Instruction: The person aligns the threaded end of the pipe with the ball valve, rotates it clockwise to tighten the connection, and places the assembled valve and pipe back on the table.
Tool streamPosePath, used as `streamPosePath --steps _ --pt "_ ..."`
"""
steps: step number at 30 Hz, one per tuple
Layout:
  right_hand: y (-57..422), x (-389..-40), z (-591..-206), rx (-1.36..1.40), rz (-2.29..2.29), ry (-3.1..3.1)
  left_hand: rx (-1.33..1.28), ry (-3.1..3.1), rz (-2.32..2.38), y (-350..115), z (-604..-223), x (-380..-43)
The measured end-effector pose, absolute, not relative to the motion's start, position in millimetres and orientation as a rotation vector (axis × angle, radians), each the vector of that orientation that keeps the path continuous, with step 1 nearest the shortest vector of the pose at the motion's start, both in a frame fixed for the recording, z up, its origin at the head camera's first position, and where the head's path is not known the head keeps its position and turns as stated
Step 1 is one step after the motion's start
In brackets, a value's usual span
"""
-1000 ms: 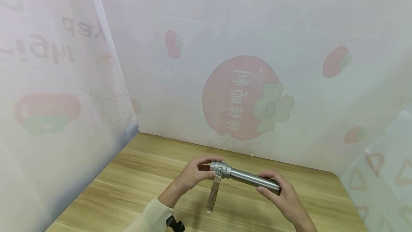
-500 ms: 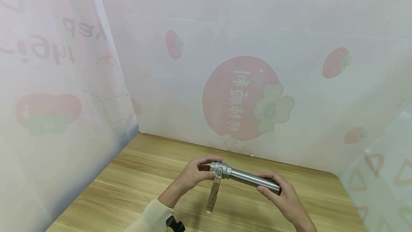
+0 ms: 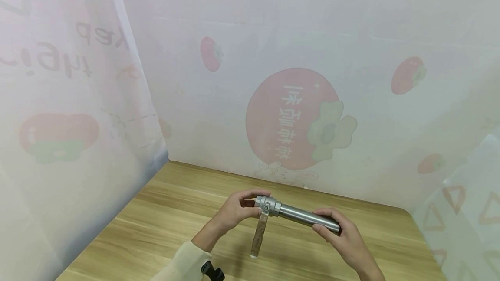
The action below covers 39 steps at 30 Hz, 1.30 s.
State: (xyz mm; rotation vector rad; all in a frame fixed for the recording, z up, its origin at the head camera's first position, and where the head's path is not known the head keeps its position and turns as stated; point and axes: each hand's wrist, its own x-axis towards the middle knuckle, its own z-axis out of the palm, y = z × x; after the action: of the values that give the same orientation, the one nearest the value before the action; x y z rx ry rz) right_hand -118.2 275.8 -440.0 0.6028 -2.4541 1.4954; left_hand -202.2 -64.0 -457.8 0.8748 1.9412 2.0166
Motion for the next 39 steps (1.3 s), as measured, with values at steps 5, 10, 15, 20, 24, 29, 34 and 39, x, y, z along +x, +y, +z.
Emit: streamPosePath --steps 5,10,15,20,24,29,34,39 --pt "275.9 -118.5 -438.7 0.609 1.501 -2.464 0.872 1.941 2.018 -64.3 -457.9 -202.1" --pt "275.6 -118.4 -437.5 0.59 1.5 -2.481 0.869 1.938 2.02 -64.5 -458.3 -202.3" --pt "276.0 -119.1 -437.6 0.575 1.492 -2.498 0.868 1.942 2.016 -64.6 -458.3 -202.7" --pt "276.5 -119.4 -438.1 0.581 1.488 -2.503 0.862 1.951 2.012 -64.5 -458.3 -202.8" --pt "276.3 -119.3 -438.2 0.597 1.48 -2.493 0.863 1.939 2.017 -64.3 -458.3 -202.7" --pt "275.4 -118.2 -437.6 0.608 1.449 -2.478 0.87 1.924 2.022 -63.9 -458.9 -202.2" --pt "273.6 -115.0 -435.9 0.571 1.423 -2.501 0.887 1.931 2.021 -64.0 -460.0 -202.3" --pt "271.2 -112.8 -435.9 0.533 1.442 -2.52 0.894 1.94 2.017 -64.0 -459.5 -201.4"
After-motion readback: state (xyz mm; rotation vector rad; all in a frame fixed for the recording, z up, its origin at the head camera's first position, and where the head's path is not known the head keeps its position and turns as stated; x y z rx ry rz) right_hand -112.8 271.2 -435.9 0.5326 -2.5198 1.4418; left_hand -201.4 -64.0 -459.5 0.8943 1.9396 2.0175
